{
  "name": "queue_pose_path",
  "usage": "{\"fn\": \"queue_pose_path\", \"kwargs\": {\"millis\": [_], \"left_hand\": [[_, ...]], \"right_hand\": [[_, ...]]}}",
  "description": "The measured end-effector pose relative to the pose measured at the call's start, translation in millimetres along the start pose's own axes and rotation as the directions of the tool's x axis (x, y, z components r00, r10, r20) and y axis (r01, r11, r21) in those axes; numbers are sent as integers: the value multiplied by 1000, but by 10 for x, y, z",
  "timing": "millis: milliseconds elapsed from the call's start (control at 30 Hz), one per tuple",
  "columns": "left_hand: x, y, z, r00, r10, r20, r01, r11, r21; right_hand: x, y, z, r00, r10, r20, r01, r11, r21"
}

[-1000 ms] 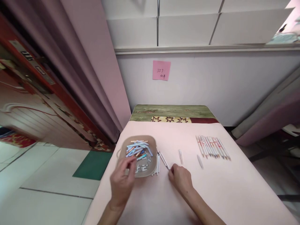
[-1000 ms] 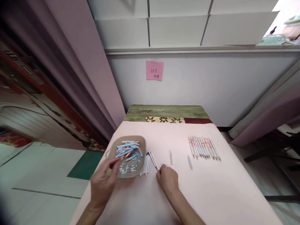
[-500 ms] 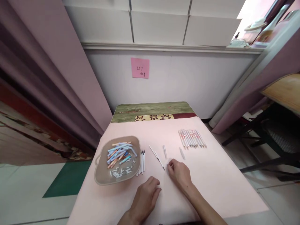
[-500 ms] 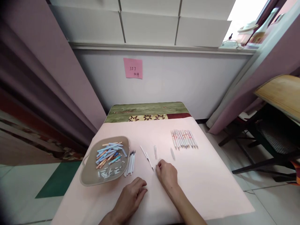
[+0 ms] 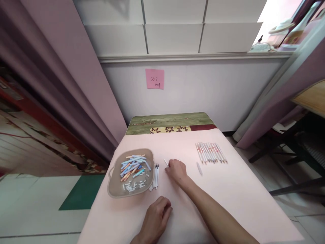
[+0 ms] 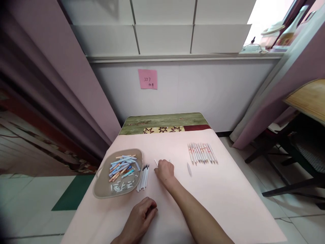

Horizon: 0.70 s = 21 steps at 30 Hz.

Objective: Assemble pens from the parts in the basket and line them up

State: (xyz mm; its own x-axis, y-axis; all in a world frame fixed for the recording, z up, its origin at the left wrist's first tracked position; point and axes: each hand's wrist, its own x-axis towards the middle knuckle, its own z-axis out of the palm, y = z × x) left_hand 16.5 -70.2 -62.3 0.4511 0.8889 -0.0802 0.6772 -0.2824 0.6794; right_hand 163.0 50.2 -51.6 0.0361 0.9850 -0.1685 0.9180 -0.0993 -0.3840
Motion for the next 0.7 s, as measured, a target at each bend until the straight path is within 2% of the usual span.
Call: {"fn": "queue_pose_path", "kwargs": {"millis": [133,233,333,400,467,533,600,633,700], "left_hand": [[-83,-23,-7,1000,-17,-19,17,1000,4],[-154,-19,-36,999,6,-45,-6,1000,0],[-197,34,-167,991,51,-121,-52,999,-6],[-192,56,-359,971,72,-226,-71,997,13],[-153,18,-636,925,74,-373,-60,997,49],[-81,-103,-949,855,15,-518,19,998,60],[14,-285,-1225,801,-91,-591,153,987,55],[67,-381,-1330,806,-109,-582,195,977,86],[180,-547,-1458,864,-106,-492,233,951,205]], "right_hand": [[96,-5,40,1000,17,14,-17,1000,-3],[53,182,-33,998,52,-24,-52,999,5],[-5,402,-102,991,119,-57,-119,993,6],[-31,498,-103,989,144,-46,-143,990,15],[-47,534,-64,988,152,-25,-151,988,37],[-50,533,-11,987,159,-16,-158,985,68],[-44,527,25,985,171,-23,-168,980,106],[-42,531,29,984,177,-28,-172,977,129],[-50,560,7,982,184,-37,-174,967,188]]}}
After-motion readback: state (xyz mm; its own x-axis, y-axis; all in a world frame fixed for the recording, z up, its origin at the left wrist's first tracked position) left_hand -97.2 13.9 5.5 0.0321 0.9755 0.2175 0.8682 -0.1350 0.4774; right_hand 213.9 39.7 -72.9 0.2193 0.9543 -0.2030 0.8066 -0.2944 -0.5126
